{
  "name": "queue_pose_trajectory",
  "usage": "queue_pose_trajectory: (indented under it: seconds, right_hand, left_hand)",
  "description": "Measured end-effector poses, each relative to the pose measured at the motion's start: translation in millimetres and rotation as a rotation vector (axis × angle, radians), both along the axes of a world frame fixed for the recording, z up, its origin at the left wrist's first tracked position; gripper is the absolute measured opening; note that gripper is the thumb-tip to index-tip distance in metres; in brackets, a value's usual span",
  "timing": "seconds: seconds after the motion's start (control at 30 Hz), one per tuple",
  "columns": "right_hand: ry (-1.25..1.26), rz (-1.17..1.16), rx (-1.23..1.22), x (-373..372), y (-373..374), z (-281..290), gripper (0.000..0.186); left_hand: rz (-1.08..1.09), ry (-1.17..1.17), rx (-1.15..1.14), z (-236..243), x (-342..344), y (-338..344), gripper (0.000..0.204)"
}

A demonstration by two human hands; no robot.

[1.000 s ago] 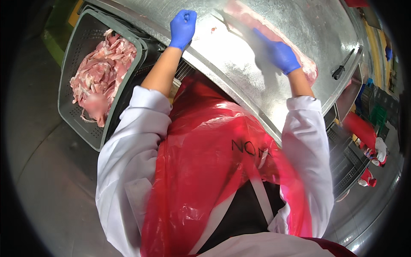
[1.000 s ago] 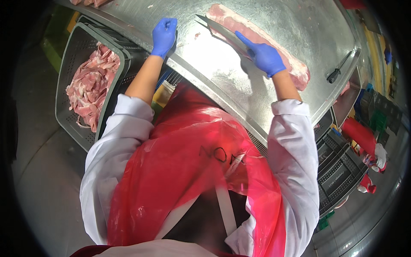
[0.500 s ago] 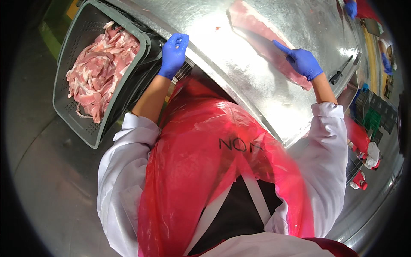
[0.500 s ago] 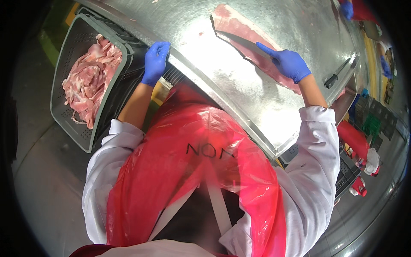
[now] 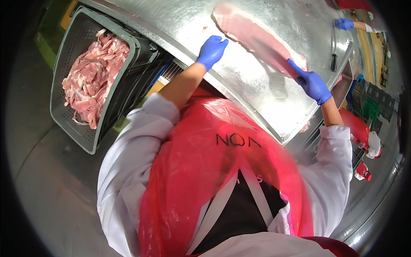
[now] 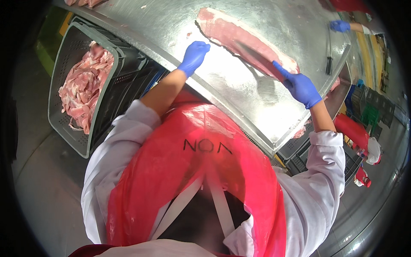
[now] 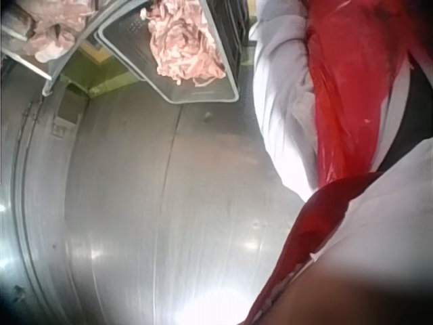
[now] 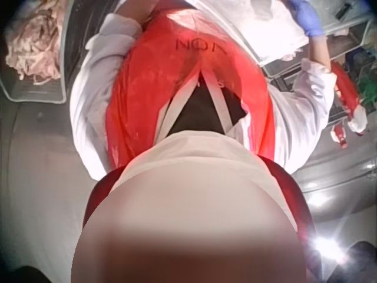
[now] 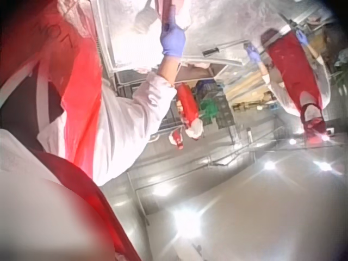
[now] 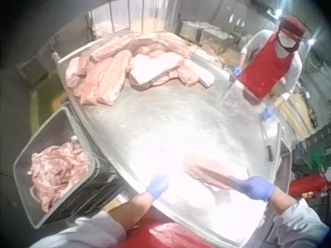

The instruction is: The person uses a knife to trim fat and separate lean meat from large cuts of pork on a stainless steel table. The person repeatedly slices the meat, removes fat layers, and places the trimmed pieces into a nearby basket.

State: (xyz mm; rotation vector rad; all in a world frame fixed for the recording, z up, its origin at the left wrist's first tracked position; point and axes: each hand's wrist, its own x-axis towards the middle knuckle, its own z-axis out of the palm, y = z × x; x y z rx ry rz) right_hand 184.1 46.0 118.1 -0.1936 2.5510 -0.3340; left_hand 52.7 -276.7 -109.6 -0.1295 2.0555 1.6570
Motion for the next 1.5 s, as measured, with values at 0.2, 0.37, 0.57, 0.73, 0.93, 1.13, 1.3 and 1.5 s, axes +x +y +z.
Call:
queue_pose_trajectory:
  seconds: [0.2,0.37,0.57,0.73,0.93,1.13,1.3,1.5]
  right_hand:
    - [0.198,-0.316,-0.148,-22,-25,-11,0.079]
    - [0.305,-0.251,-0.340,-40,-49,-108,0.073]
    - [0.150,0.019,-0.019,-63,-68,-102,0.070]
    - [0.154,0.124,0.044,-73,-63,-98,0.068]
    - [-0.114,-0.056,0.062,-95,-117,-76,0.065]
    - [0.096,0.186,0.194,2,-14,-77,0.075]
    - [0.289,0.079,0.062,41,33,-55,0.077]
    - [0.443,-0.350,-0.133,74,54,-66,0.072]
  left_hand:
    - [0.170,-0.232,0.016,41,-13,51,0.029]
    - [0.247,-0.154,0.006,25,-1,40,0.019]
    - [0.361,-0.111,0.069,0,1,41,0.021]
    - [0.289,-0.069,-0.046,20,1,38,0.023]
    - [0.248,0.169,0.096,31,7,38,0.014]
    - [0.358,0.248,0.193,-4,-26,-1,0.014]
    - [0.289,0.120,0.219,18,2,-15,0.015]
    - [0.170,0.174,0.128,74,30,-22,0.009]
